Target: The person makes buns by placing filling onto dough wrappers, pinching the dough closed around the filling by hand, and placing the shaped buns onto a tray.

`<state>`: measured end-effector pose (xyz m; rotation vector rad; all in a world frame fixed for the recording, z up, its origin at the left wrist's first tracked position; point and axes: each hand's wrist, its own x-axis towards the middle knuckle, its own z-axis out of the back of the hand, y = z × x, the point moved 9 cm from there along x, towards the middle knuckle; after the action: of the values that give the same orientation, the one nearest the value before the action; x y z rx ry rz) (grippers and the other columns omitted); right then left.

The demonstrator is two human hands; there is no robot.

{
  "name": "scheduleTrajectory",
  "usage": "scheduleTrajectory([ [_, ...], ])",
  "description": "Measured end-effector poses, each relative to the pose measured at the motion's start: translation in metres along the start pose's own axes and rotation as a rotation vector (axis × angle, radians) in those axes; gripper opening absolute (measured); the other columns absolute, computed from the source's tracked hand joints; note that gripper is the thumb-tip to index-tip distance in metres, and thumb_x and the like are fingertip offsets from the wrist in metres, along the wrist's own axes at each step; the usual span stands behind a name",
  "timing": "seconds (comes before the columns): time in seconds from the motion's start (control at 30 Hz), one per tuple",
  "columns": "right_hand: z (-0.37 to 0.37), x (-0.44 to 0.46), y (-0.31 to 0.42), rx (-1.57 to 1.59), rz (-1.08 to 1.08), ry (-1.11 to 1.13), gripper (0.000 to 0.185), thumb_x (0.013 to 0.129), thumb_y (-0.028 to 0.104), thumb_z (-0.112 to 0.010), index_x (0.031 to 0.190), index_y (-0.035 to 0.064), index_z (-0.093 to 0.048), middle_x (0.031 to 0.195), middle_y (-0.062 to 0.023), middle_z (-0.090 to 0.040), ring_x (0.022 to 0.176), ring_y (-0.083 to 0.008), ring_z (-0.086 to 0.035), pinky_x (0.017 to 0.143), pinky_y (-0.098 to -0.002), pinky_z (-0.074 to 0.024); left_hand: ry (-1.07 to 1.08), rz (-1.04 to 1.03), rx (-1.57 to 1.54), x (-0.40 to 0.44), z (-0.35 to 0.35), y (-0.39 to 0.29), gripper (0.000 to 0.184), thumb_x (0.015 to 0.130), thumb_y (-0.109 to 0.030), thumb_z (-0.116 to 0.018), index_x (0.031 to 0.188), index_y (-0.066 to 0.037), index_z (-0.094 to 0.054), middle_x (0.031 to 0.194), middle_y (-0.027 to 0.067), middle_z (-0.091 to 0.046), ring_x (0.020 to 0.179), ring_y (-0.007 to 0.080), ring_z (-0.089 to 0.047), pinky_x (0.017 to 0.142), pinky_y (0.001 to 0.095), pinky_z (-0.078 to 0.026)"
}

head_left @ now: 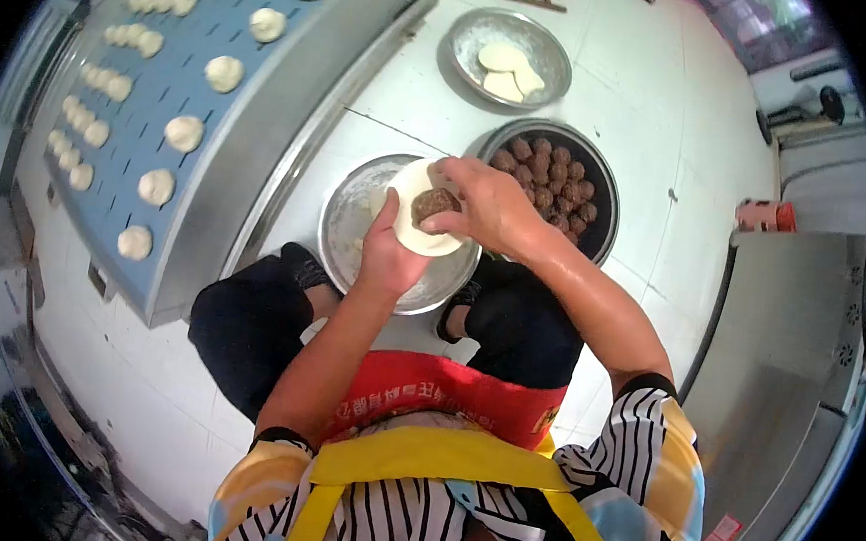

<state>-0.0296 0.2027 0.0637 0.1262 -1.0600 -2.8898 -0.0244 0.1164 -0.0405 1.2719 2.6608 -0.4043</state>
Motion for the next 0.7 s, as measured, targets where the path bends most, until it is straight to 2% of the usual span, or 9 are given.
scheduleTrajectory([
  [0.03, 0.001, -0.004, 0.019, -0.084, 0.054, -0.036, 0.062, 0.066, 0.031, -0.079, 0.116, 0.0041, -0.053, 0.106, -0.0185, -0.059, 0.097, -0.0382, -0.057, 0.082, -0.0431, -0.0467, 0.012, -0.044, 0.041, -0.012, -0.007, -0.009, 0.057, 0.1, -0.046, -0.03, 0.14, -0.006, -0.032, 0.138, 0.0163, -0.041, 0.128, 0.0306, -0.041, 0.108, 0.0476, -0.032],
  [0.23, -0.039, -0.026, 0.1, -0.068, 0.391, -0.067, 0.06, 0.063, 0.022, -0.081, 0.115, 0.0076, -0.055, 0.107, -0.0153, -0.058, 0.104, -0.0358, -0.054, 0.087, -0.0413, -0.0456, 0.003, -0.113, 0.021, -0.085, -0.018, -0.048, 0.059, 0.1, -0.047, -0.025, 0.14, -0.004, -0.032, 0.139, 0.0151, -0.041, 0.129, 0.0293, -0.039, 0.109, 0.045, -0.031],
  [0.27, -0.042, -0.024, 0.098, -0.026, 0.303, -0.021, 0.061, 0.064, 0.021, -0.081, 0.117, 0.0064, -0.055, 0.11, -0.0152, -0.058, 0.103, -0.0356, -0.054, 0.087, -0.0408, -0.0457, 0.014, -0.123, 0.017, -0.094, -0.022, -0.052, 0.059, 0.1, -0.047, -0.025, 0.14, -0.004, -0.032, 0.139, 0.015, -0.041, 0.13, 0.0292, -0.039, 0.109, 0.0451, -0.03],
  [0.37, -0.053, -0.025, 0.113, 0.393, 0.079, -0.025, 0.062, 0.064, 0.02, -0.08, 0.118, 0.0059, -0.054, 0.114, -0.0148, -0.058, 0.103, -0.035, -0.055, 0.087, -0.0403, -0.0456, -0.023, -0.135, 0.009, -0.124, -0.019, -0.063, 0.057, 0.1, -0.047, -0.025, 0.137, -0.004, -0.037, 0.135, 0.0139, -0.045, 0.125, 0.0286, -0.044, 0.106, 0.0444, -0.034],
  [0.4, -0.051, -0.027, 0.127, 0.372, 0.195, -0.098, 0.061, 0.064, 0.019, -0.08, 0.117, 0.0046, -0.054, 0.114, -0.0156, -0.058, 0.103, -0.0361, -0.055, 0.087, -0.0406, -0.0453, -0.025, -0.146, 0.003, -0.131, -0.024, -0.064, 0.057, 0.1, -0.047, -0.025, 0.137, -0.005, -0.037, 0.135, 0.0139, -0.045, 0.126, 0.0285, -0.044, 0.106, 0.0446, -0.034],
  [0.5, -0.058, -0.032, 0.15, 0.025, 0.422, -0.208, 0.06, 0.062, 0.02, -0.08, 0.115, 0.0046, -0.056, 0.111, -0.016, -0.059, 0.101, -0.037, -0.055, 0.089, -0.0419, -0.0435, -0.007, -0.173, 0.014, -0.143, -0.024, -0.069, 0.057, 0.1, -0.048, -0.025, 0.137, -0.006, -0.038, 0.135, 0.0134, -0.046, 0.126, 0.028, -0.043, 0.106, 0.0448, -0.033],
  [0.53, -0.059, -0.032, 0.149, 0.037, 0.392, -0.191, 0.06, 0.061, 0.02, -0.081, 0.114, 0.0049, -0.056, 0.111, -0.015, -0.06, 0.102, -0.0366, -0.054, 0.091, -0.0432, -0.0404, -0.009, -0.174, 0.015, -0.146, -0.024, -0.071, 0.057, 0.1, -0.048, -0.025, 0.137, -0.006, -0.038, 0.136, 0.0133, -0.045, 0.127, 0.0279, -0.043, 0.107, 0.0449, -0.033],
  [0.67, -0.078, -0.031, 0.144, 0.155, 0.322, -0.19, 0.062, 0.06, 0.024, -0.081, 0.114, 0.0057, -0.057, 0.112, -0.0147, -0.059, 0.107, -0.0353, -0.051, 0.092, -0.0431, -0.0388, 0.003, -0.184, -0.024, -0.155, -0.013, -0.074, 0.058, 0.099, -0.049, -0.027, 0.137, -0.007, -0.038, 0.137, 0.0126, -0.044, 0.127, 0.0282, -0.043, 0.108, 0.0451, -0.032],
  [0.7, -0.079, -0.031, 0.144, 0.129, 0.318, -0.208, 0.063, 0.06, 0.024, -0.081, 0.115, 0.0055, -0.056, 0.112, -0.0151, -0.059, 0.108, -0.0356, -0.051, 0.093, -0.0433, -0.0387, 0.0, -0.194, -0.001, -0.154, -0.012, -0.074, 0.054, 0.099, -0.045, -0.033, 0.137, -0.006, -0.038, 0.136, 0.0127, -0.044, 0.126, 0.0279, -0.043, 0.107, 0.045, -0.033],
])
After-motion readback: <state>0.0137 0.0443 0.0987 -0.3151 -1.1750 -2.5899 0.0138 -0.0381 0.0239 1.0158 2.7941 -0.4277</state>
